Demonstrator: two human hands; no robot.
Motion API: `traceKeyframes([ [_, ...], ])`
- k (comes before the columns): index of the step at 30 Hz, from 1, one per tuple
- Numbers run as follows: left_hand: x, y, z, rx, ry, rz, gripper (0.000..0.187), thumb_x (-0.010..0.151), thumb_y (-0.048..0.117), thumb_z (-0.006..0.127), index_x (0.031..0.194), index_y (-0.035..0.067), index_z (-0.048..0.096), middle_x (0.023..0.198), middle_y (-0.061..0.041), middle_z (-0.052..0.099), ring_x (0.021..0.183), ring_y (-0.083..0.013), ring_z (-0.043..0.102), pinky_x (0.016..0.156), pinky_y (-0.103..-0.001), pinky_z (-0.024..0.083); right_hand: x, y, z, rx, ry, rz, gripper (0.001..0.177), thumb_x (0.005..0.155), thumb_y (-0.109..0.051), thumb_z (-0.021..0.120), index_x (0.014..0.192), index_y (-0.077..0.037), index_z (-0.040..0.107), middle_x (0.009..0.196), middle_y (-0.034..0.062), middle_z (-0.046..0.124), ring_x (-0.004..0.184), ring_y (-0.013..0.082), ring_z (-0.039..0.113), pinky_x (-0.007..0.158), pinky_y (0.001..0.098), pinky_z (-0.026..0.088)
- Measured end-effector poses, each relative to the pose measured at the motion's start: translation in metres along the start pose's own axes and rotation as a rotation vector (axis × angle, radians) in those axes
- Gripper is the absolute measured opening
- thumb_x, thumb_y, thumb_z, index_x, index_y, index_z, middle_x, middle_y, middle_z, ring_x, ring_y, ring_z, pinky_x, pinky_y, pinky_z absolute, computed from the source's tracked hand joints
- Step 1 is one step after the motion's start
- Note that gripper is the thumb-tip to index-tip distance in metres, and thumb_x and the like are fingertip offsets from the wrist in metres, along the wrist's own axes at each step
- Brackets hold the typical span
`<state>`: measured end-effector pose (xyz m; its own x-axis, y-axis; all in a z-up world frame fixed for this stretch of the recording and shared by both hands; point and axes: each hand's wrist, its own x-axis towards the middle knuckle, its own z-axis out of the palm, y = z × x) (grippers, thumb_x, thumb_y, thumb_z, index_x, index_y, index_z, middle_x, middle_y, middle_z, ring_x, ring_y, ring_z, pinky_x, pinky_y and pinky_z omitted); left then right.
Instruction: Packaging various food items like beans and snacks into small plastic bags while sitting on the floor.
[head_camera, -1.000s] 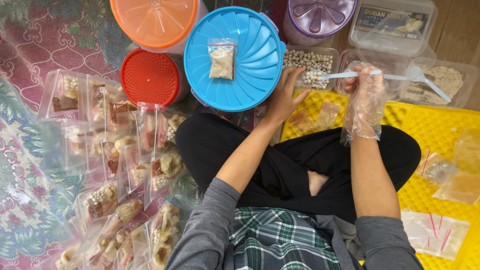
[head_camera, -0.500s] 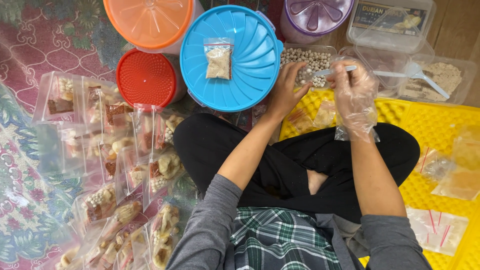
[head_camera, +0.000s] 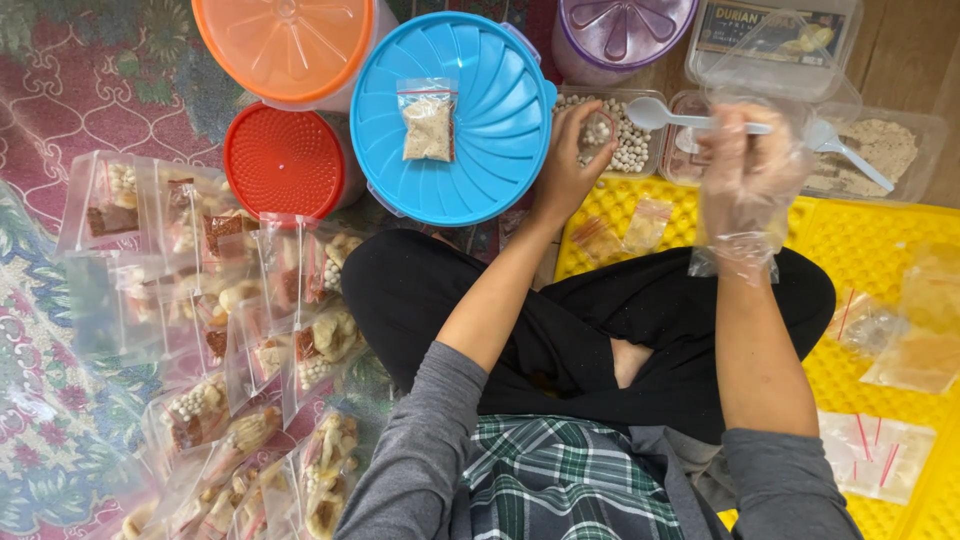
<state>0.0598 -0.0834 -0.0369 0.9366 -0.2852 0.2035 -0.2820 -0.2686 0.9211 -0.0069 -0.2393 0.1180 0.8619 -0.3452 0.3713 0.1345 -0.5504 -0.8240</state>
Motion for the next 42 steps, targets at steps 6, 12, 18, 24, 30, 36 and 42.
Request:
traceKeyframes([
  [6, 0.008, 0.021, -0.013, -0.089, 0.012, -0.04, 0.047, 0.098, 0.03, 0.071, 0.14, 0.016, 0.053, 0.134, -0.006, 0.06, 0.129, -0.0251, 0.058, 0.113, -0.039, 0.044, -0.014, 0.054, -0.001, 0.333, 0.266, 0.484, 0.016, 0.112, -0.02, 0.055, 0.107, -0.008, 0.065, 0.1, 0.0068, 0.074, 0.072, 0.0127, 0.066, 0.061, 0.0243, 0.053],
  [12, 0.001, 0.037, -0.017, -0.299, -0.083, -0.132, 0.049, 0.099, 0.027, 0.071, 0.142, 0.015, 0.051, 0.141, -0.008, 0.057, 0.134, -0.026, 0.055, 0.116, -0.039, 0.044, -0.033, 0.07, 0.015, 0.659, -0.003, 0.926, 0.03, 0.103, -0.024, 0.067, 0.126, -0.005, 0.062, 0.096, 0.0048, 0.073, 0.082, 0.0117, 0.07, 0.075, 0.0204, 0.059],
  [18, -0.024, 0.075, -0.053, -0.37, -0.26, -0.147, 0.059, 0.09, 0.033, 0.087, 0.142, 0.025, 0.059, 0.134, -0.002, 0.063, 0.13, -0.0239, 0.063, 0.103, -0.044, 0.057, -0.055, 0.083, -0.007, -0.096, -0.2, 0.538, 0.047, 0.113, -0.016, 0.071, 0.152, -0.003, 0.049, 0.097, 0.0237, 0.071, 0.078, 0.0276, 0.071, 0.07, 0.0424, 0.059],
  [24, -0.041, 0.148, -0.136, -0.587, -0.374, -0.166, 0.054, 0.096, 0.028, 0.083, 0.144, 0.02, 0.059, 0.14, 0.001, 0.06, 0.132, -0.0172, 0.058, 0.107, -0.042, 0.055, -0.08, 0.087, -0.017, -0.456, -0.182, 0.119, 0.017, 0.107, -0.019, 0.078, 0.124, -0.015, 0.077, 0.095, 0.0126, 0.073, 0.089, 0.0331, 0.07, 0.077, 0.0415, 0.057],
  [30, -0.049, 0.164, -0.191, -0.588, -0.38, -0.109, 0.058, 0.094, 0.028, 0.083, 0.144, 0.012, 0.058, 0.141, -0.006, 0.059, 0.13, -0.0197, 0.059, 0.105, -0.039, 0.055, -0.115, 0.048, 0.082, -0.378, -0.516, -0.094, 0.012, 0.091, -0.029, 0.078, 0.1, -0.021, 0.076, 0.09, 0.0028, 0.072, 0.092, 0.0255, 0.072, 0.08, 0.0379, 0.059],
  [36, -0.06, 0.164, -0.22, -0.538, -0.384, -0.132, 0.059, 0.091, 0.027, 0.083, 0.142, 0.009, 0.058, 0.14, -0.007, 0.058, 0.13, -0.021, 0.058, 0.102, -0.037, 0.055, -0.116, 0.058, 0.115, -0.51, -0.582, -0.121, 0.014, 0.095, -0.024, 0.068, 0.106, -0.018, 0.076, 0.086, 0.0114, 0.073, 0.087, 0.0363, 0.072, 0.075, 0.0521, 0.061],
  [42, -0.068, 0.133, -0.188, -0.567, -0.425, -0.164, 0.056, 0.093, 0.026, 0.083, 0.141, 0.009, 0.059, 0.139, -0.01, 0.057, 0.128, -0.0239, 0.056, 0.102, -0.043, 0.054, -0.105, 0.125, 0.062, -1.031, -0.58, -0.192, 0.016, 0.101, -0.025, 0.055, 0.097, -0.026, 0.071, 0.079, 0.0007, 0.069, 0.077, 0.0244, 0.074, 0.068, 0.0367, 0.06],
])
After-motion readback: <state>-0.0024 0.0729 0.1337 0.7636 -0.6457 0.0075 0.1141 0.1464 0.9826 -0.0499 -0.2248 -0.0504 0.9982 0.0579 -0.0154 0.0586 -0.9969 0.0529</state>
